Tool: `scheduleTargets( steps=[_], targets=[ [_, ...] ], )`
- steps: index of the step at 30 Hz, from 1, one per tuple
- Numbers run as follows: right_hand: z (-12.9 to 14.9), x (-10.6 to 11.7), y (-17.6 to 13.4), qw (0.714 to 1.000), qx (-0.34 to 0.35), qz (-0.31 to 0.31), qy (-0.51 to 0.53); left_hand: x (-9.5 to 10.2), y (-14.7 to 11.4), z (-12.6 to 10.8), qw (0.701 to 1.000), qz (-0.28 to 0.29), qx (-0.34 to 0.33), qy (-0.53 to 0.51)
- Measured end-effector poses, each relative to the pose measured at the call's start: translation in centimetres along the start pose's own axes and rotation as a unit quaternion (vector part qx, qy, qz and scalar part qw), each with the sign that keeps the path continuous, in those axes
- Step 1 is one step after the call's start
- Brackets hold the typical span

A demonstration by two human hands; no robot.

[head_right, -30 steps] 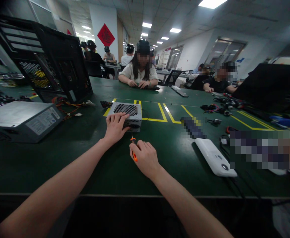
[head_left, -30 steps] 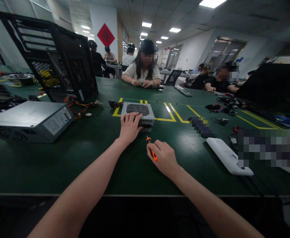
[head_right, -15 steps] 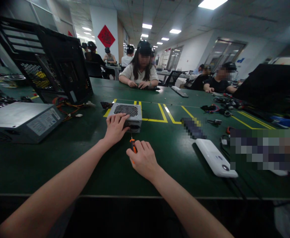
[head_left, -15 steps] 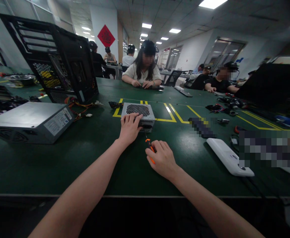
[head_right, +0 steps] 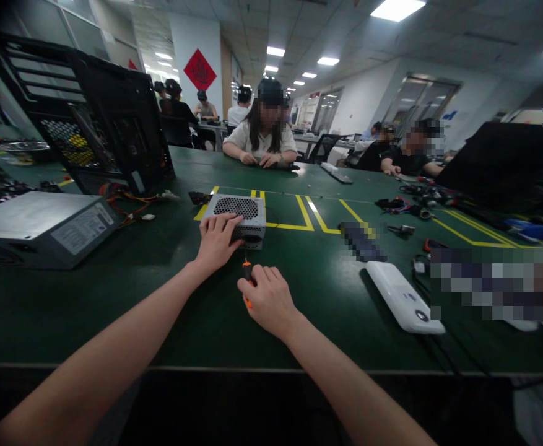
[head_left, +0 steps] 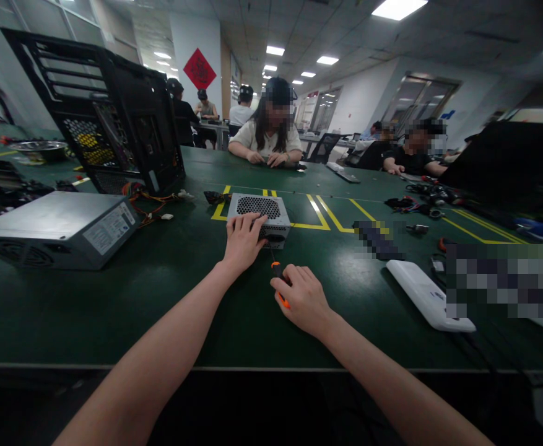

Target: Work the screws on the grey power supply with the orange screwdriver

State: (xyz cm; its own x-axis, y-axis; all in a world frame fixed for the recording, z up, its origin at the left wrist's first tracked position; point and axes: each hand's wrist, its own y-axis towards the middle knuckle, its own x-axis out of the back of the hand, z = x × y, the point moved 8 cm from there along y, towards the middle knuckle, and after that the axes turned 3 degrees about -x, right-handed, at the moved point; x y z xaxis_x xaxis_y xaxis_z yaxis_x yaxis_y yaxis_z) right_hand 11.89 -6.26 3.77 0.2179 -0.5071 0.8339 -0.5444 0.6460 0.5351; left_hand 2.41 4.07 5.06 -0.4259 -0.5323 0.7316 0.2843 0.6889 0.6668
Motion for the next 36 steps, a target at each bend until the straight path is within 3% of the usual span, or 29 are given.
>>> scheduleTargets(
  steps=[7, 14, 22, 28, 36],
  targets=[
    [-0.23, 0.14, 0.18, 0.998, -0.028, -0.009, 0.047, 0.06, 0.00, -0.02, 1.000, -0.002, -0.003, 0.005],
    [-0.27, 0.10, -0.08, 1.000, -0.016, -0.004, 0.021, 0.11, 0.01, -0.06, 1.000, -0.002, 0.001, 0.000],
    [-0.43, 0.09, 0.18, 0.997, -0.032, -0.021, 0.059, 0.24, 0.01, -0.11, 1.000, -0.004, -0.002, -0.001],
    [-0.40, -0.27, -0.13, 1.000, -0.017, 0.008, 0.025, 0.22, 0.05, -0.16, 1.000, -0.013, -0.002, 0.006],
    [-0.82, -0.32, 0.20, 0.997, -0.042, -0.002, 0.067, 0.23, 0.08, -0.08, 1.000, -0.011, 0.002, 0.007]
  ],
)
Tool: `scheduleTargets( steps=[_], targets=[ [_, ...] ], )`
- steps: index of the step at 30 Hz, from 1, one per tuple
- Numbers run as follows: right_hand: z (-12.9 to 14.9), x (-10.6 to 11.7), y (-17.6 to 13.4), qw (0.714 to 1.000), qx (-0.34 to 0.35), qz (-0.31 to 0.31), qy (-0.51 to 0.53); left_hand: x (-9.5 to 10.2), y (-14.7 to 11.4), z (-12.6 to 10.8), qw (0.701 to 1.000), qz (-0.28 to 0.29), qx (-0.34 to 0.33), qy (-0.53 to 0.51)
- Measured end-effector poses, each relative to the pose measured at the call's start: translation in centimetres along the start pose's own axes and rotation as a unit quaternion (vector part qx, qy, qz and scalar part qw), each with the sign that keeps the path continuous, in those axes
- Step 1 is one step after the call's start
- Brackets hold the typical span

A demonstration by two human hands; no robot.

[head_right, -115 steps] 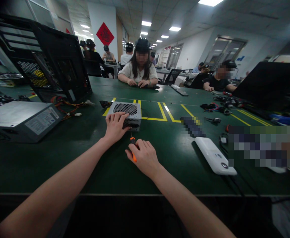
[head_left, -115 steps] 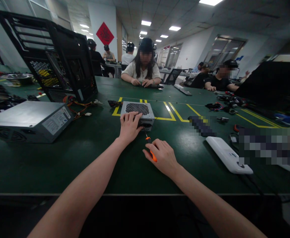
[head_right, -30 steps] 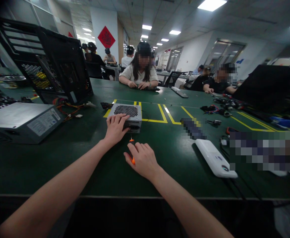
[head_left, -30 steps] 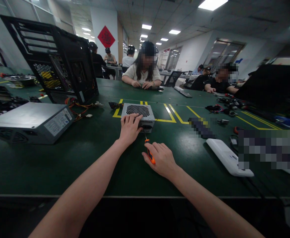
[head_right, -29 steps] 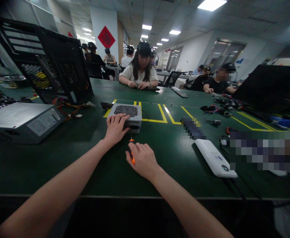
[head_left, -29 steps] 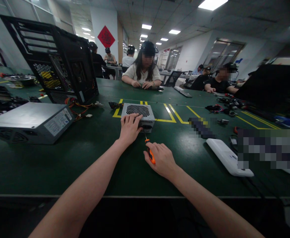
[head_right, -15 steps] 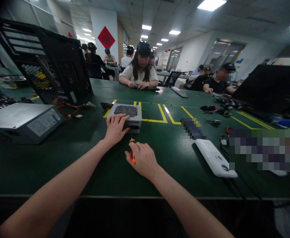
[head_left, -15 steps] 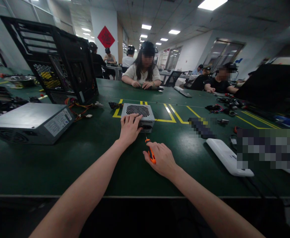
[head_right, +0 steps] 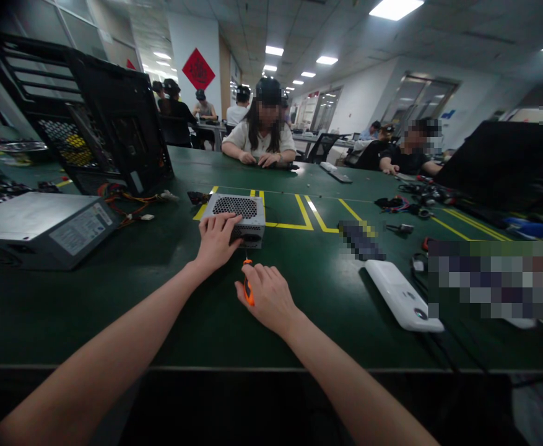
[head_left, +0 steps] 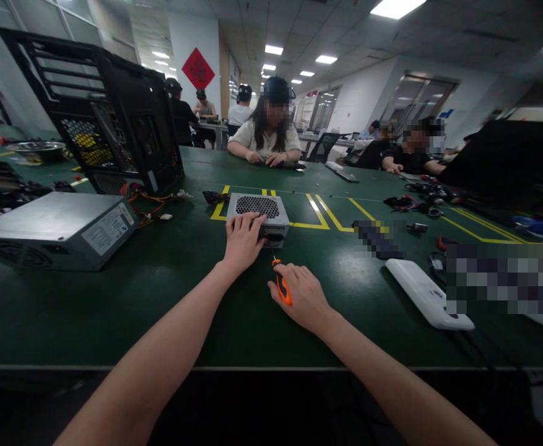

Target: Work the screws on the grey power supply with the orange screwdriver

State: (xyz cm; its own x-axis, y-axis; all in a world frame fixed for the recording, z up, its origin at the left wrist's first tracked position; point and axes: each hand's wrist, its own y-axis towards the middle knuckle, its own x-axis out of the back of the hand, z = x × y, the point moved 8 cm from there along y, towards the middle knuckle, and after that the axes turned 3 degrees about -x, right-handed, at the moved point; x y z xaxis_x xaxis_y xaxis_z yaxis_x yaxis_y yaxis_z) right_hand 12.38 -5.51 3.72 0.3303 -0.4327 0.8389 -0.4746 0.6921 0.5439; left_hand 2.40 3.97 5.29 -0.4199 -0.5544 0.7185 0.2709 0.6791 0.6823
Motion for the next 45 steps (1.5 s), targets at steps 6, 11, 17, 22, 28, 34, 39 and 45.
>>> scheduleTargets(
  steps=[6, 11, 17, 22, 28, 34, 39, 45],
  targets=[
    [-0.1, 0.1, -0.3, 1.000, 0.012, 0.002, 0.008, -0.2, 0.0, 0.0, 1.000, -0.001, -0.001, -0.001],
    [-0.1, 0.3, 0.0, 0.999, 0.011, -0.002, 0.034, -0.1, 0.0, 0.0, 1.000, -0.006, 0.002, 0.003],
    [-0.4, 0.1, 0.0, 0.998, -0.019, -0.014, 0.066, -0.1, 0.0, 0.1, 1.000, -0.001, 0.001, 0.005],
    [-0.4, -0.2, -0.3, 0.998, -0.008, 0.010, 0.064, -0.1, 0.0, 0.1, 1.000, -0.007, 0.000, 0.002],
    [-0.6, 0.2, 0.0, 0.995, -0.024, 0.012, 0.093, -0.2, 0.0, 0.1, 1.000, -0.005, -0.002, 0.003],
    [-0.8, 0.5, -0.2, 0.993, -0.035, -0.026, 0.107, -0.1, 0.0, 0.0, 1.000, -0.002, -0.001, 0.000],
    [-0.8, 0.3, -0.4, 0.998, -0.014, -0.003, 0.067, -0.2, 0.0, 0.0, 1.000, -0.002, 0.004, -0.004],
    [-1.1, 0.7, -0.1, 0.996, -0.035, -0.026, 0.082, -0.1, -0.1, 0.0, 1.000, -0.001, 0.001, -0.002]
  ],
)
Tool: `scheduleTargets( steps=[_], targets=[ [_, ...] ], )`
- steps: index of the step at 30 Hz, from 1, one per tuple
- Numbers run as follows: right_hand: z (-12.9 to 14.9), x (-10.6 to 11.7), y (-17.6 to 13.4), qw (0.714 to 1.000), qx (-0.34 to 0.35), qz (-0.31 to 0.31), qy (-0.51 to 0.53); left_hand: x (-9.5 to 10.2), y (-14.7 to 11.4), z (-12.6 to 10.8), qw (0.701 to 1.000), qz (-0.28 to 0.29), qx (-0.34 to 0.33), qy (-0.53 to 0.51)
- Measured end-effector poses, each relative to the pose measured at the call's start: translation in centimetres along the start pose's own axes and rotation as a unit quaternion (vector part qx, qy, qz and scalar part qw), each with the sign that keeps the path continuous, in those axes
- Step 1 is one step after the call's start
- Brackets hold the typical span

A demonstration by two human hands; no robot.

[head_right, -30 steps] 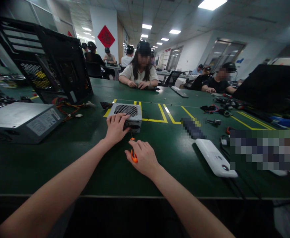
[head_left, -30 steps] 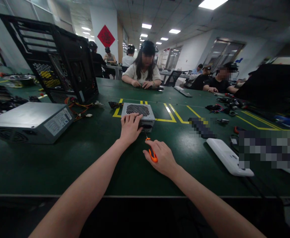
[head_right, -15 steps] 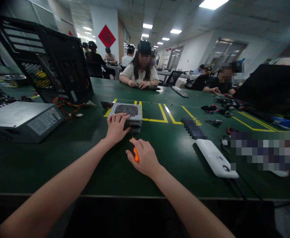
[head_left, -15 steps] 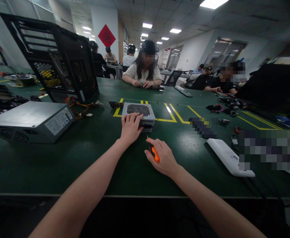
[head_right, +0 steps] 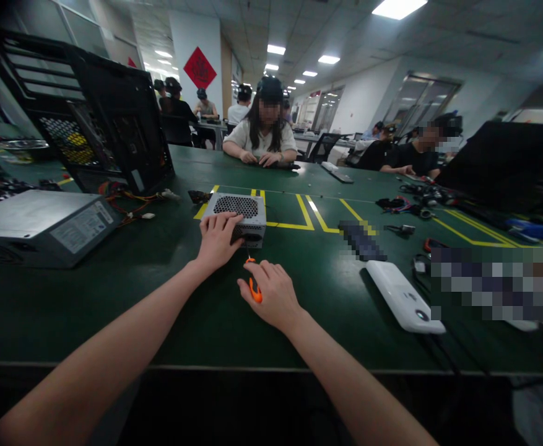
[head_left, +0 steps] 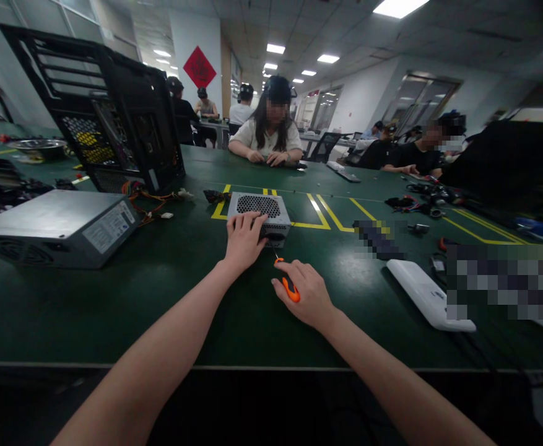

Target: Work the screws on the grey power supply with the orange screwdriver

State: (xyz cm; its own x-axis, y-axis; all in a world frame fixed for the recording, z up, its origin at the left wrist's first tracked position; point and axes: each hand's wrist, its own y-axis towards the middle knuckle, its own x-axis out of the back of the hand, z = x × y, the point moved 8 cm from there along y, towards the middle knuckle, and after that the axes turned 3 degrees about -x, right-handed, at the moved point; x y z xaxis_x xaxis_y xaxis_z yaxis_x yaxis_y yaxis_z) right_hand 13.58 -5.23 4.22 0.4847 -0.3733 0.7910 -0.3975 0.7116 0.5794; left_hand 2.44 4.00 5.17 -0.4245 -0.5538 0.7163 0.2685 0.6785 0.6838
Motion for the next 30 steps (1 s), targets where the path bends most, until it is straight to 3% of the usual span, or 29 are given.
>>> scheduleTargets(
  steps=[8, 13, 17, 24, 30],
  targets=[
    [0.6, 0.2, -0.1, 0.999, 0.037, -0.023, -0.021, -0.1, 0.0, 0.0, 1.000, 0.006, 0.003, -0.003],
    [0.9, -0.1, -0.1, 0.997, 0.056, 0.005, -0.043, -0.1, 0.0, -0.1, 1.000, 0.001, 0.005, -0.004],
    [0.7, 0.0, 0.1, 0.998, 0.035, 0.010, -0.052, -0.2, 0.0, 0.0, 1.000, 0.004, 0.011, -0.006],
    [0.0, 0.5, 0.8, 0.999, -0.035, -0.019, 0.020, 0.0, 0.1, -0.1, 1.000, -0.003, 0.008, 0.009],
    [2.0, 0.2, 2.3, 0.998, 0.004, 0.027, -0.055, -0.2, 0.3, -0.1, 1.000, 0.009, 0.009, 0.004]
  ],
)
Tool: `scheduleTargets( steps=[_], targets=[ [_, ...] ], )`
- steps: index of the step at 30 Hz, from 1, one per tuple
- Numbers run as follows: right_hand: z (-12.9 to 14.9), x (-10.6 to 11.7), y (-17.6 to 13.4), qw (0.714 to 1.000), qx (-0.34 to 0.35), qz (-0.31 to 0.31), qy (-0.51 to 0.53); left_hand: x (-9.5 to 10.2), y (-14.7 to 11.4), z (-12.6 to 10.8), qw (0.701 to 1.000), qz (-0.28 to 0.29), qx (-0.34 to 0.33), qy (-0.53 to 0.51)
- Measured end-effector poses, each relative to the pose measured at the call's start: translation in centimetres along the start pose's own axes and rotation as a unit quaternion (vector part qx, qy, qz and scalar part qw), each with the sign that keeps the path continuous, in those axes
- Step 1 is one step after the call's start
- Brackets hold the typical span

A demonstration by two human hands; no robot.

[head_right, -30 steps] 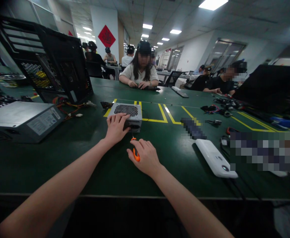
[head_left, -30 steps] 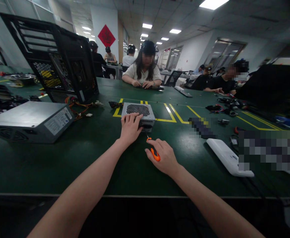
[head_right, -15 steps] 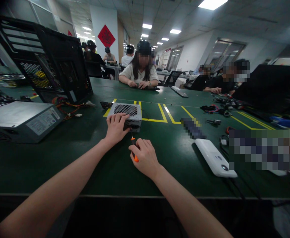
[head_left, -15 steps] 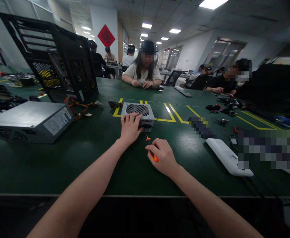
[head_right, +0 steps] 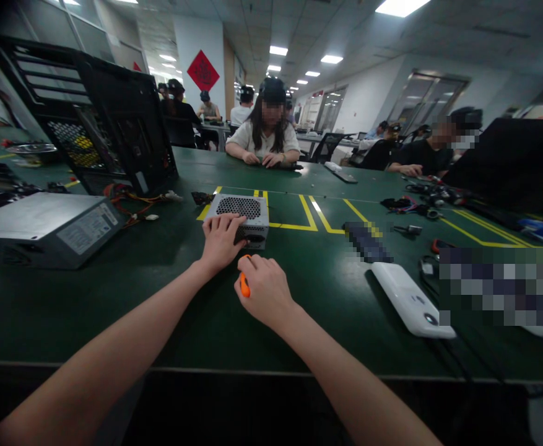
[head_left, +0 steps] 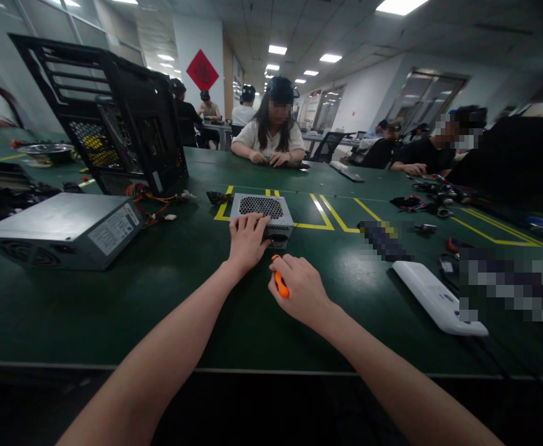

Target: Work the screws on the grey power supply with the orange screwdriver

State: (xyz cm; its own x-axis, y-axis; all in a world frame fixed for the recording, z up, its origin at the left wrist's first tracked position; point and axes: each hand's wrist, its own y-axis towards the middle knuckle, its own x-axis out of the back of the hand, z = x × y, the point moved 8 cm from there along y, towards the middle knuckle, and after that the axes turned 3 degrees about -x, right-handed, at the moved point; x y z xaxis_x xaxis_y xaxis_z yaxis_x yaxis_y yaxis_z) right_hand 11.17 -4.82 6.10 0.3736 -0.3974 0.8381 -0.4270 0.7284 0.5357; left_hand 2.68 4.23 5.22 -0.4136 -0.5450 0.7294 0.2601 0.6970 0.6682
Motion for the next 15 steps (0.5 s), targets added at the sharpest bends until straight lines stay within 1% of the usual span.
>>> scheduleTargets(
  steps=[4, 8, 10, 15],
  targets=[
    [1.0, -0.4, 0.1, 0.995, 0.066, 0.036, -0.058, 0.0, 0.0, 0.0, 1.000, 0.001, -0.004, 0.006],
    [0.8, -1.3, -0.9, 0.984, 0.137, 0.058, -0.097, 0.1, -0.1, -0.3, 1.000, 0.000, -0.012, 0.008],
    [0.5, -1.4, -1.3, 0.985, 0.138, 0.048, -0.091, 0.1, -0.1, -0.3, 1.000, -0.002, -0.011, 0.007],
    [-0.2, -0.7, -1.1, 0.997, 0.073, 0.003, -0.024, 0.0, 0.0, -0.1, 1.000, -0.008, -0.006, 0.003]
  ],
)
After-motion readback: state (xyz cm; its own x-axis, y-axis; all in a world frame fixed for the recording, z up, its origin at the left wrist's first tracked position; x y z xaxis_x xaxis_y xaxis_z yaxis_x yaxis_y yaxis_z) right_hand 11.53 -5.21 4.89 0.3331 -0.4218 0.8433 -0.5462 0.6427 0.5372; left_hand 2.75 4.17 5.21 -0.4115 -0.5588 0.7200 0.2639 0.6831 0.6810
